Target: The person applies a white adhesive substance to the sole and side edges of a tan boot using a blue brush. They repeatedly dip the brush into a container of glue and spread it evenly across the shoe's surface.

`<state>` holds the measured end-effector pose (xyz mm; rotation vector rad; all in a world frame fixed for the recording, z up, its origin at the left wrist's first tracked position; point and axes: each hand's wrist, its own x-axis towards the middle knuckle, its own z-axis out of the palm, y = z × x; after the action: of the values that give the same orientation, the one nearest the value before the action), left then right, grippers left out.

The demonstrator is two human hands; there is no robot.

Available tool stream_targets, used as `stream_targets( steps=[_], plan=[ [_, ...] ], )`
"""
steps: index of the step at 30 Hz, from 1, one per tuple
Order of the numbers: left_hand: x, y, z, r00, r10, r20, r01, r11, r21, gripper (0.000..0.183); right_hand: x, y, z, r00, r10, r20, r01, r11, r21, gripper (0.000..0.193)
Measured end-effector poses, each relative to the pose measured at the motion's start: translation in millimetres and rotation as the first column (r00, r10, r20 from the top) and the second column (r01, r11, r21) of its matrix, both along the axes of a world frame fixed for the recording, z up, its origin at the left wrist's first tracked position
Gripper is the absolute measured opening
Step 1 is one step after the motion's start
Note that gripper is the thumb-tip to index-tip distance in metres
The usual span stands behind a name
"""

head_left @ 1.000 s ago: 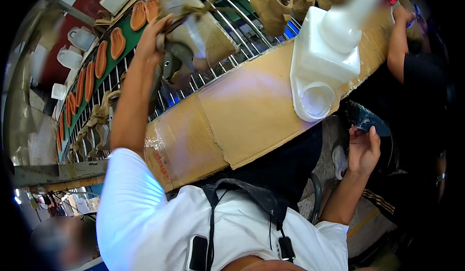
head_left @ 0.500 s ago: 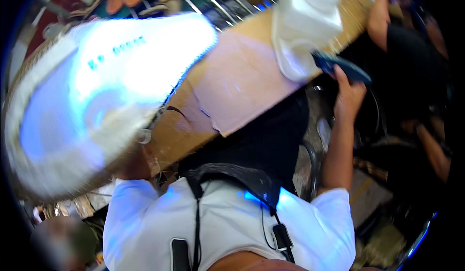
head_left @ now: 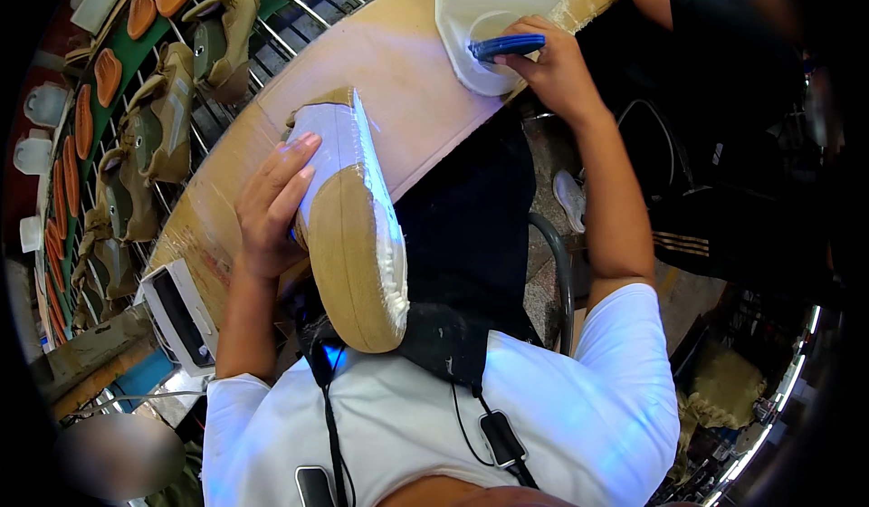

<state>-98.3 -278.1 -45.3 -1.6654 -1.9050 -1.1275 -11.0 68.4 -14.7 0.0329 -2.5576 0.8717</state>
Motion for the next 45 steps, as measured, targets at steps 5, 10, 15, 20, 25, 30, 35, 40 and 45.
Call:
stream_targets(
  steps=[5,10,15,20,25,30,35,40,45],
  plan=[
    [8.0,-4.1,-2.0,0.997,0.067,-0.044,-0.067,0.998,-0.020,0.041,14.7,17.4,5.0,0.997,-0.044,0.069,0.062,0.958,-0.280,0.012],
    [12.7,-8.4,-6.5,0.996,0.072,-0.055,-0.074,0.997,-0.029,0.035,27.9,3.3,-17.5,0.957,-0.286,0.049,0.280,0.867,-0.412,0.025],
    [16.3,-14.9,-9.4,0.996,0.083,-0.039,-0.084,0.996,-0.024,0.031,30.1,-18.8,-23.6,0.856,-0.516,0.002,0.406,0.670,-0.621,0.020],
    [16.7,-18.0,-11.9,0.992,0.111,-0.063,-0.113,0.993,-0.027,0.027,26.5,-83.7,-34.6,0.967,-0.254,0.004,0.061,0.216,-0.974,0.013],
    [15.7,-20.1,-15.1,0.992,0.107,-0.065,-0.109,0.994,-0.022,0.029,2.4,-139.8,-46.1,0.997,-0.068,0.037,0.048,0.171,-0.984,0.016],
    [12.2,-22.8,-18.2,0.991,0.102,-0.090,-0.104,0.994,-0.016,0.032,-36.2,-145.4,-44.7,0.979,-0.204,-0.014,0.081,0.449,-0.890,0.018],
    [12.2,-25.2,-20.5,0.992,0.103,-0.078,-0.104,0.995,-0.008,0.033,-21.6,-148.1,-36.5,0.989,-0.143,0.036,0.114,0.586,-0.802,0.016],
    [13.2,-27.9,-20.9,0.992,0.096,-0.079,-0.098,0.995,-0.024,0.034,8.5,-153.9,-21.8,0.996,-0.086,0.018,0.064,0.579,-0.813,0.013],
    [12.6,-31.0,-20.4,0.994,0.087,-0.071,-0.090,0.995,-0.039,0.033,16.9,-153.2,-10.4,1.000,0.011,0.017,0.009,0.514,-0.858,0.014]
  ],
)
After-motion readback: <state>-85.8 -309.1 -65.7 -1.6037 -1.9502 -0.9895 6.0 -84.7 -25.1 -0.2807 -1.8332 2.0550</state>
